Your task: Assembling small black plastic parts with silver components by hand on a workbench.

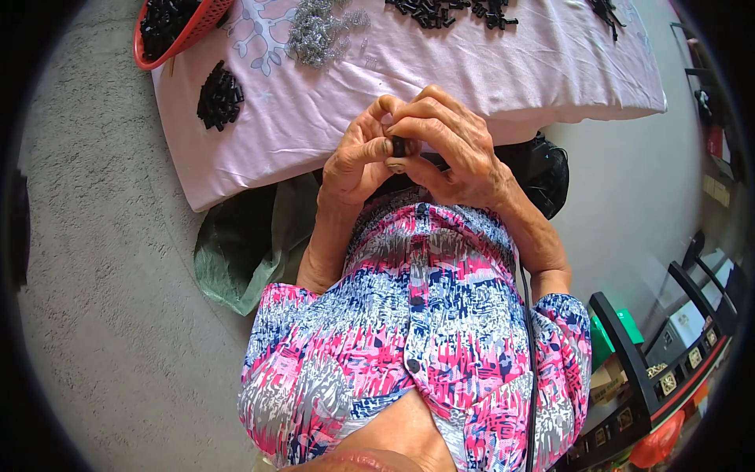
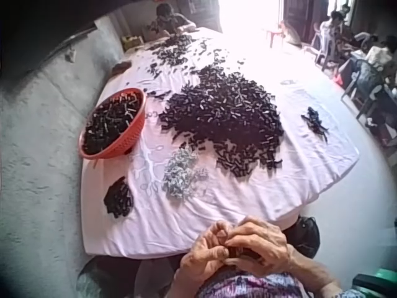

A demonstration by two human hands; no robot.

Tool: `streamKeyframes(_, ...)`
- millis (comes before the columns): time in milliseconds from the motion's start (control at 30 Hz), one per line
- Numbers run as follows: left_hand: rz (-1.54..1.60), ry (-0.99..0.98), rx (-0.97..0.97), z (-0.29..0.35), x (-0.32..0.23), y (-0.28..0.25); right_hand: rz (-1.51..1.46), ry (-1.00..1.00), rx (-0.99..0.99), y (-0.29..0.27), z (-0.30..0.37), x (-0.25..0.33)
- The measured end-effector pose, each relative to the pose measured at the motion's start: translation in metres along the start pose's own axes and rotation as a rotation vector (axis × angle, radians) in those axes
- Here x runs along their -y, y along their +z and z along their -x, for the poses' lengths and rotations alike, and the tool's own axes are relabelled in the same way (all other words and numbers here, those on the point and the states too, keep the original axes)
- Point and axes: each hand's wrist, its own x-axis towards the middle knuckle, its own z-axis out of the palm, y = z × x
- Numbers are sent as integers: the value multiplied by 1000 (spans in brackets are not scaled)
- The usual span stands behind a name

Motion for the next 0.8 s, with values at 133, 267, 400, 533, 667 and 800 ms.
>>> streamKeyframes(133,15,6,-44,4,-5,10,-16,-9,-5,4,-7,4)
streamKeyframes(267,-46,17,-88,9,-6,10,-3,30,56,3,-8,4)
streamKeyframes(400,-460,229,-270,23,-34,24,-102,214,38,-13,2,-3)
streamKeyframes(533,-1161,826,-755,40,-100,13,209,367,-211,-28,9,-18)
streamKeyframes(667,-1453,1060,-1154,59,-156,-9,209,431,-331,-33,19,-38)
streamKeyframes(800,-1911,1075,-1337,61,-176,-20,170,404,-358,-29,21,-46)
